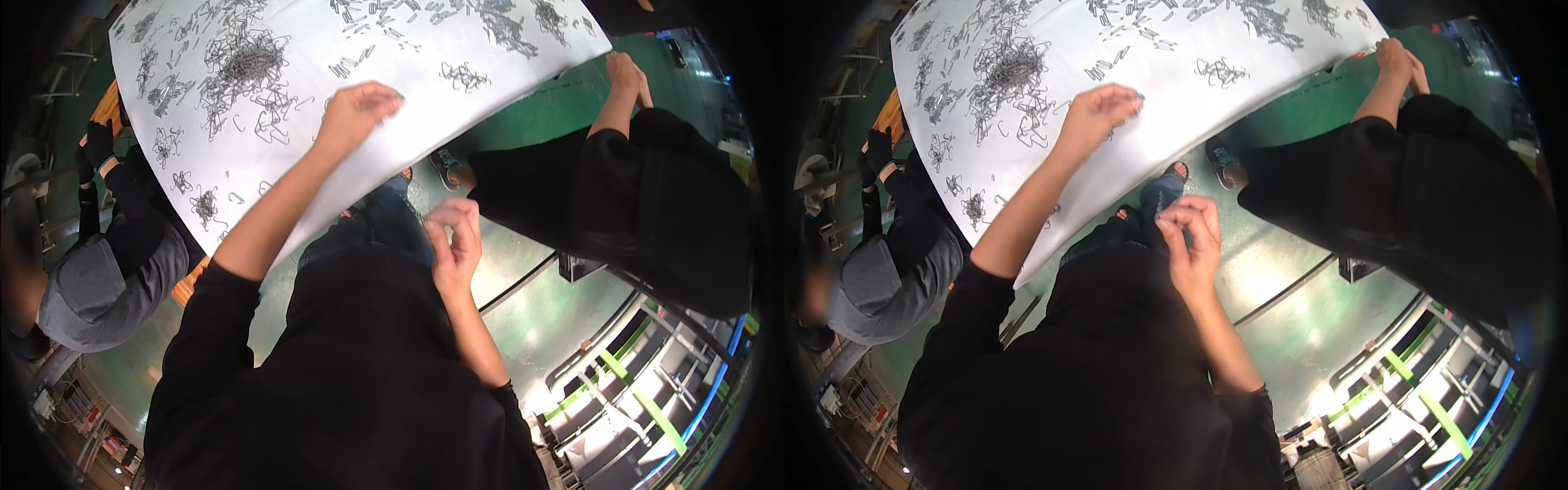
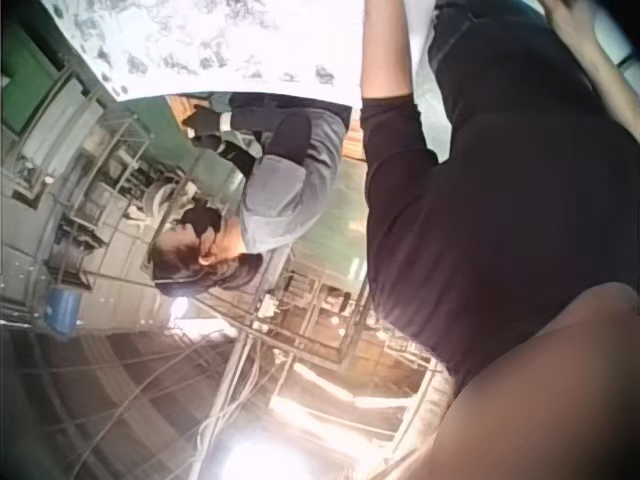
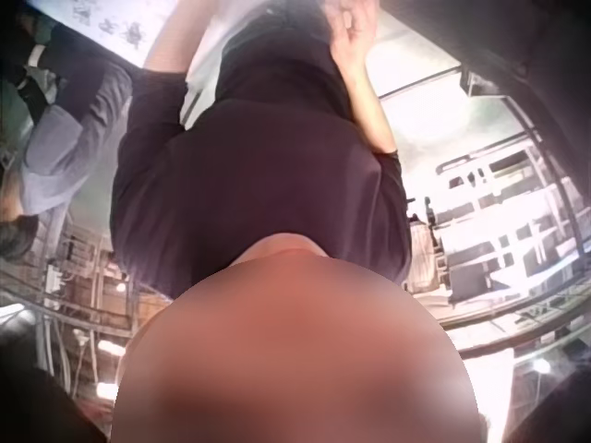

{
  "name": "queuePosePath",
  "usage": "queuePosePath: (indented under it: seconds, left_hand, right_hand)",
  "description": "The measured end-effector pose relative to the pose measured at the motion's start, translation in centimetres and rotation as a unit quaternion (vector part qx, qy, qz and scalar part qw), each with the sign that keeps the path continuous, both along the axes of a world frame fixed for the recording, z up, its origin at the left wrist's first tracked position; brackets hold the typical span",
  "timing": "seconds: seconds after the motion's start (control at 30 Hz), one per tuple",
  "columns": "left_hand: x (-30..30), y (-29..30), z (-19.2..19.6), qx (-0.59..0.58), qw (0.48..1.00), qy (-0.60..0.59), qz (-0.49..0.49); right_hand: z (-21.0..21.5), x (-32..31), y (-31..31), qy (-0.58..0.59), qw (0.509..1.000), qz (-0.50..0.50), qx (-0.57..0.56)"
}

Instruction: The person picks up small metal wire pieces from a large white sheet and links them together by hand to form a chain. They periodically place the assembled chain onto a nearby metal rack. The task is performed alongside other workers in a factory setting.

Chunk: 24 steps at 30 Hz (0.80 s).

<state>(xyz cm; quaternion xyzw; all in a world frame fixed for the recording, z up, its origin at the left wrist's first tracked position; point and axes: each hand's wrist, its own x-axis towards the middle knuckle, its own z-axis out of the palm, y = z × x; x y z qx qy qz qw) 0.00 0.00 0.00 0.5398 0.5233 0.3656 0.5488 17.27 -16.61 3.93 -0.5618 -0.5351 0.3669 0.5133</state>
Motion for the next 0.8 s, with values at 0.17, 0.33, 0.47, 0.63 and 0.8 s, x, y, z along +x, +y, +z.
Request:
queuePosePath:
  seconds: [0.17, 0.33, 0.47, 0.63, 0.8]
  left_hand:
    - [0.7, -10.0, 6.4, -0.075, 0.988, -0.128, -0.042]
    - [-0.1, -13.1, 8.7, -0.091, 0.987, -0.132, -0.023]
    - [-0.4, -14.3, 8.2, -0.034, 0.993, -0.114, 0.001]
    - [-1.4, -15.5, 7.0, 0.106, 0.992, -0.073, 0.0]
    - [-2.3, -16.2, 5.8, 0.17, 0.985, -0.018, -0.006]
  right_hand:
    - [0.4, -1.7, -1.0, -0.017, 1.0, -0.009, 0.012]
    - [0.1, -2.9, -1.8, -0.014, 0.998, -0.008, 0.056]
    - [-0.2, -3.5, -2.6, -0.015, 0.999, -0.018, 0.041]
    - [-0.7, -3.3, -2.0, -0.012, 0.999, 0.027, 0.024]
    - [-1.9, -2.9, 4.9, -0.075, 0.991, 0.11, 0.003]
